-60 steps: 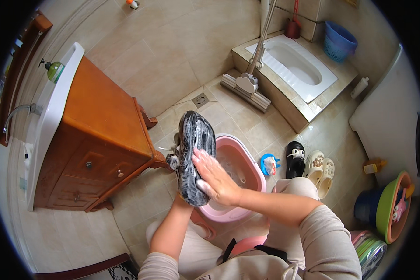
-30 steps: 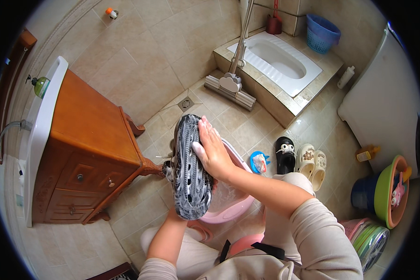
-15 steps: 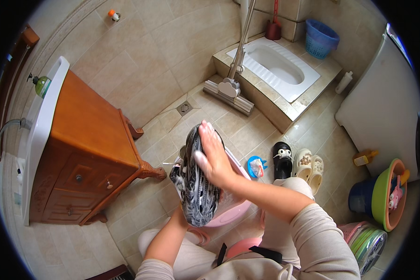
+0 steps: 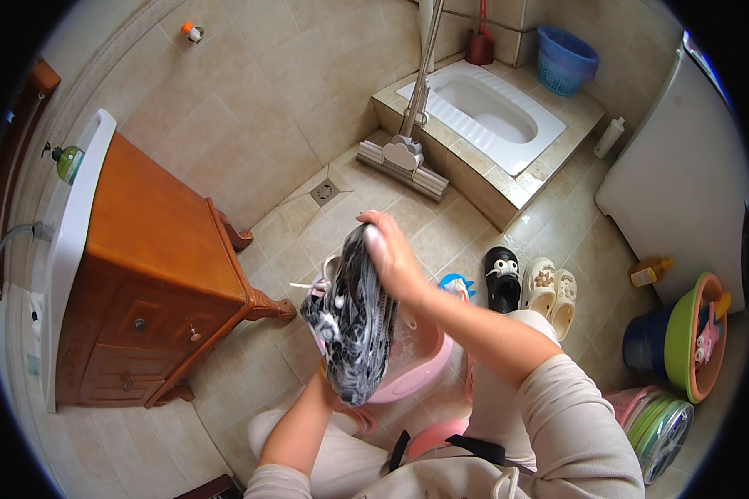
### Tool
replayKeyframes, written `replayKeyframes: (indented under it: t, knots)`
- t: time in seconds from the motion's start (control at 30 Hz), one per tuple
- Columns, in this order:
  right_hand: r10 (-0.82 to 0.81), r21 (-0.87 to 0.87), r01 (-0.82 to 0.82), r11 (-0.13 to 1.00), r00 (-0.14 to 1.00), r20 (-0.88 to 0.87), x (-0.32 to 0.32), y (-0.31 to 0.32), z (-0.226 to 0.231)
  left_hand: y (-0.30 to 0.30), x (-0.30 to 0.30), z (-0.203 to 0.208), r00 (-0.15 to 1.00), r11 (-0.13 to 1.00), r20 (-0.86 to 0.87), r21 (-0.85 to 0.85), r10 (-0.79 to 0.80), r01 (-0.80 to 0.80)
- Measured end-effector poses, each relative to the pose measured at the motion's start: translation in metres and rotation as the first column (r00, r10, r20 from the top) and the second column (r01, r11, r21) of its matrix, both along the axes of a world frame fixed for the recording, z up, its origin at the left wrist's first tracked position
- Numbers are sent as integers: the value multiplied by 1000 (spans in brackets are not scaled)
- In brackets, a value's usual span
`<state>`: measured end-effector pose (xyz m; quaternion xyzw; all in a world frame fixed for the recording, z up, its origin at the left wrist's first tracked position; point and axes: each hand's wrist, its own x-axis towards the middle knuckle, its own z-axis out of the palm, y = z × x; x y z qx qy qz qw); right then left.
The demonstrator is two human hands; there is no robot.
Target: The person scrubs a black shoe with a white cartoon face using a brush and soap in a pink basin. They repeatedly scrub the shoe's exterior and interior, rinse it in the basin, and continue scrubbing with a sponge.
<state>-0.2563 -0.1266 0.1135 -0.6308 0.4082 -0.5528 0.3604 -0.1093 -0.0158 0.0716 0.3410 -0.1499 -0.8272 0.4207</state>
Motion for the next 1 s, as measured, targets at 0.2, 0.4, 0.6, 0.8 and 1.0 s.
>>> replayKeyframes:
  t: [0.2, 0.4, 0.6, 0.8, 1.0]
  knots:
    - [216, -224, -291, 930, 928, -305, 23, 86, 0, -24, -2, 23, 970, 966, -39, 102, 240, -236]
    - [-18, 124, 3, 992, 992, 123, -4, -1, 12, -8, -1, 12, 984, 956, -55, 252, 169, -150]
    - [-79, 439, -34, 898, 969, 235, -6, -17, -9, 8, 15, -10, 973, 987, -196, 79, -121, 139]
    - [-45, 269, 15, 963, 993, 106, 37, 58, -36, -2, -8, 15, 967, 942, -38, -219, 252, -254]
    - [63, 514, -290, 807, 908, 413, 26, 57, -20, -12, 19, -25, 979, 900, -200, -421, 27, -110]
